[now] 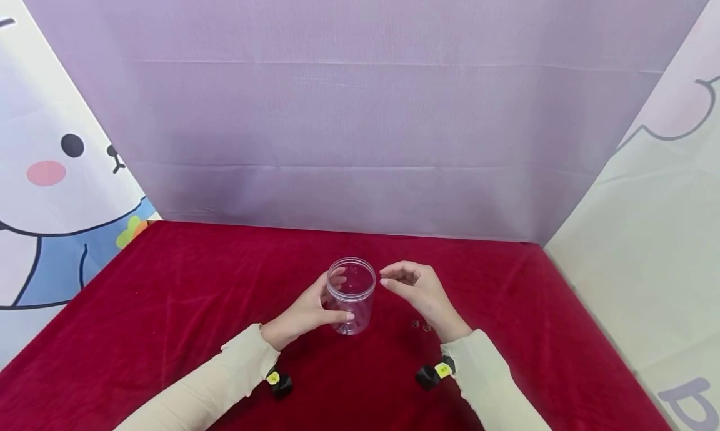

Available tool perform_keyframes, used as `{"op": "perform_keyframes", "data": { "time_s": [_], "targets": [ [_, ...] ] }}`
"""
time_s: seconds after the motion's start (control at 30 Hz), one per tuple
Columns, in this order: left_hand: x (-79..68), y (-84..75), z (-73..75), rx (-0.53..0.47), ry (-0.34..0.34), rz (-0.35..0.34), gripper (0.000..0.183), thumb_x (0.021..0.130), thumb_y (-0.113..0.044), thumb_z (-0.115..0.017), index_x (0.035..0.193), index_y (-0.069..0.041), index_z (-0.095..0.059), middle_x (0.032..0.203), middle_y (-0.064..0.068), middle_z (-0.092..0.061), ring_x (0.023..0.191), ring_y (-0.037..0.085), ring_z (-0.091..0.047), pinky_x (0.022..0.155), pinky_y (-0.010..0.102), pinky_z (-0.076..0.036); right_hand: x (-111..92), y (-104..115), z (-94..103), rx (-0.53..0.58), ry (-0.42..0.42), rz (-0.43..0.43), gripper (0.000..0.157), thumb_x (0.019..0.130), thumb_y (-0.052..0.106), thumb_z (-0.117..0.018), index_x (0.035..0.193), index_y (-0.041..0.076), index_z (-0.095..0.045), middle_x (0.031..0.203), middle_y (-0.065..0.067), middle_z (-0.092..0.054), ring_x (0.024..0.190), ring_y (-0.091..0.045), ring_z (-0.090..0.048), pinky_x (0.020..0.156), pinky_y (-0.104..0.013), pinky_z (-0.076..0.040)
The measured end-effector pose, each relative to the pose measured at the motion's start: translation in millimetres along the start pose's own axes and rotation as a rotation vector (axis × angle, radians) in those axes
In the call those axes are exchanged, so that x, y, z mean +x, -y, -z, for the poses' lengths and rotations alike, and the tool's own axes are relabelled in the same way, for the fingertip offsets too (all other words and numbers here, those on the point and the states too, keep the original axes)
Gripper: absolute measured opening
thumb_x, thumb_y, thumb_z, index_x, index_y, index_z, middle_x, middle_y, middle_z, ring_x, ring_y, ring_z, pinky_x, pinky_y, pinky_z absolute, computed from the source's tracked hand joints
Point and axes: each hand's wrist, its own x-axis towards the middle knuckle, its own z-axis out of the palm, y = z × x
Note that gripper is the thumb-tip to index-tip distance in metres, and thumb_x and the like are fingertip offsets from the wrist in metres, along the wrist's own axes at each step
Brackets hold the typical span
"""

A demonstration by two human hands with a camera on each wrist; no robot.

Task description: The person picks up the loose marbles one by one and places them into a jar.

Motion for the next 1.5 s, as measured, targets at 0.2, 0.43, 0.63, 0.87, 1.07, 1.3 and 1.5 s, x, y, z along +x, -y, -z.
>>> {"op": "perform_keyframes", "data": {
  "time_s": [0.2,0.43,0.63,0.87,1.07,1.3,1.5],
  "targets": [
    [0.6,1.1,0.2,-0.009,0.0,-0.022,0.087,0.077,-0.018,-0.078,0.146,-0.011,-0.026,0.141,0.015,-0.038,0.127,0.031,-0.039,0.102,0.049,-0.037,-9.7,-2.6,11.0,-0.037,-0.026,-0.026,0.025,0.087,0.016,-0.069,0.106,0.0,-0.066,0.097,-0.004,-0.069,0.079,-0.016,-0.059,0.062,-0.025,-0.048],
    [-1.5,0.3,1.5,0.012,-0.007,-0.03,0.085,0.076,-0.018,-0.079,0.145,-0.015,-0.028,0.14,0.014,-0.039,0.123,0.027,-0.043,0.101,0.047,-0.039,-19.5,-6.8,22.0,-0.023,-0.045,-0.043,0.028,0.088,0.017,-0.067,0.109,-0.002,-0.064,0.096,0.005,-0.068,0.081,-0.013,-0.06,0.071,-0.025,-0.05],
    [-1.2,-0.1,1.8,0.012,0.004,-0.015,0.086,0.077,-0.02,-0.079,0.145,-0.015,-0.027,0.141,0.014,-0.039,0.12,0.027,-0.044,0.098,0.046,-0.042,-22.7,-10.7,29.6,-0.018,-0.066,-0.055,0.028,0.088,0.016,-0.067,0.107,-0.004,-0.064,0.092,0.008,-0.068,0.078,-0.013,-0.059,0.069,-0.025,-0.05],
    [-1.1,-2.6,2.9,0.016,0.006,-0.02,0.086,0.077,-0.017,-0.078,0.146,-0.012,-0.026,0.141,0.014,-0.038,0.121,0.027,-0.044,0.098,0.047,-0.041,-26.3,-14.9,34.3,-0.008,-0.072,-0.073,0.029,0.088,0.016,-0.067,0.108,-0.005,-0.063,0.092,0.007,-0.069,0.081,-0.016,-0.062,0.073,-0.025,-0.052],
    [-1.3,-0.6,2.1,0.016,0.008,-0.01,0.087,0.077,-0.02,-0.079,0.146,-0.014,-0.026,0.14,0.014,-0.038,0.115,0.026,-0.046,0.093,0.043,-0.046,-31.2,-20.7,39.5,-0.015,-0.075,-0.072,0.028,0.088,0.014,-0.067,0.107,-0.006,-0.064,0.091,0.004,-0.069,0.08,-0.013,-0.064,0.074,-0.025,-0.052],
    [-1.6,0.1,0.4,0.021,0.002,-0.007,0.086,0.077,-0.02,-0.078,0.146,-0.014,-0.026,0.14,0.014,-0.038,0.117,0.026,-0.045,0.094,0.044,-0.044,-39.1,-30.0,48.0,-0.037,-0.059,-0.075,0.029,0.088,0.015,-0.067,0.107,-0.007,-0.063,0.095,-0.005,-0.07,0.083,-0.017,-0.064,0.075,-0.026,-0.053],
    [-0.8,-1.2,1.3,0.018,0.005,-0.01,0.086,0.077,-0.019,-0.078,0.146,-0.013,-0.026,0.141,0.015,-0.038,0.119,0.027,-0.044,0.096,0.046,-0.043,-42.5,-39.6,56.5,-0.055,-0.053,-0.065,0.032,0.089,0.014,-0.065,0.11,-0.011,-0.061,0.098,-0.009,-0.07,0.084,-0.016,-0.064,0.074,-0.026,-0.052]
  ]
}}
